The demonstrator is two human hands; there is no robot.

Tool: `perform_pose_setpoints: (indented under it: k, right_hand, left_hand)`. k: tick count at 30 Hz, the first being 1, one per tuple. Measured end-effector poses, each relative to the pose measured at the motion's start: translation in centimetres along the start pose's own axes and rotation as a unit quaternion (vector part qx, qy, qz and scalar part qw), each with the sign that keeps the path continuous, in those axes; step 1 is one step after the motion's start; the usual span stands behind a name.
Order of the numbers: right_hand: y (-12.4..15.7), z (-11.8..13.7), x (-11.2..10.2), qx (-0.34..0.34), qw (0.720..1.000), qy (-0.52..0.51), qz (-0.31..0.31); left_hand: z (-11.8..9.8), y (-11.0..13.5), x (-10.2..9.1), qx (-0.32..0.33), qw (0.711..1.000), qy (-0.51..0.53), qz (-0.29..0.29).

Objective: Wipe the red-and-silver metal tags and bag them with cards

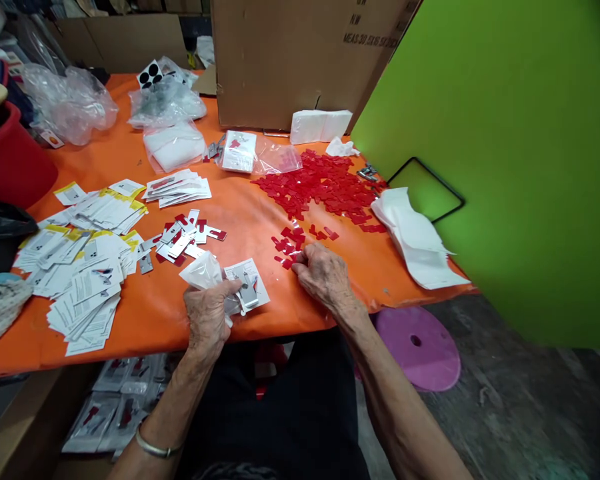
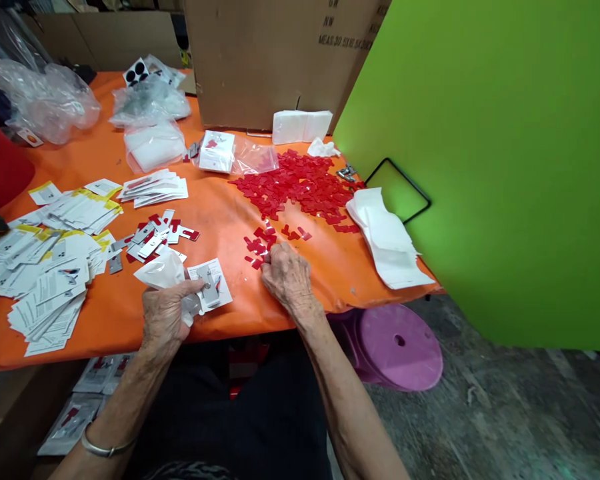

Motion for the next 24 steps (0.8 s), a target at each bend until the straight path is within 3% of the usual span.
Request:
perform_pose_setpoints:
  k: [3,8,12,14,16,17,19,21,22,24]
  right_hand:
    - [-0.3,0.5,-0.8,-0.017,1.000,0.023,-0.003]
    - [-1.1,1.2,-0.7,-0.057,0.996,0.024,0.067]
    - [-2.3,0.5,-0.3,-0.052,0.993,-0.046,0.092]
    - [-2.4,0.2,-0.5,-0.045,0.986,-0.135,0.089]
    - [-1.8,0.5,-1.0,-0.024,0.957,-0.280,0.076]
    - [-1.3,0.9,-1.2,-0.005,0.929,-0.361,0.079]
    - [0.2,2.1,-1.3,0.038,0.863,-0.490,0.119]
    - [1.9,3.7,-0.8,0.076,0.815,-0.544,0.184]
    - [2.6,4.5,-0.4,0.090,0.807,-0.547,0.203]
    - [3.7,5.6,0.7,0.107,0.824,-0.525,0.184]
  left_hand:
    - [0.1,0.0,-0.1,0.005,1.000,-0.003,0.003]
    - [0.3,0.0,-0.2,0.011,1.000,-0.012,0.003]
    - [0.4,-0.2,-0.2,0.008,1.000,-0.020,0.008]
    - [0.4,-0.2,-0.1,0.008,1.000,-0.023,0.006]
    - [0.3,0.0,0.0,0.007,1.000,-0.029,0.002]
    - [0.3,0.0,0.1,0.005,1.000,-0.031,0.001]
    - [0.2,0.2,0.3,0.003,1.000,-0.030,0.002]
    - [0.2,0.3,0.4,0.004,1.000,-0.021,0.008]
    - [0.1,0.4,0.4,0.007,1.000,-0.016,0.013]
    - [0.1,0.4,0.2,0.012,1.000,-0.009,0.020]
Point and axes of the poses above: each hand's wrist, its own y-axis away from the middle knuckle, its own x-axis out of the palm, z = x × y, the point moved 1 cm from there along -y, towards the middle knuckle, and after that the axes turned 6 degrees about x, right-handed, at the moved point
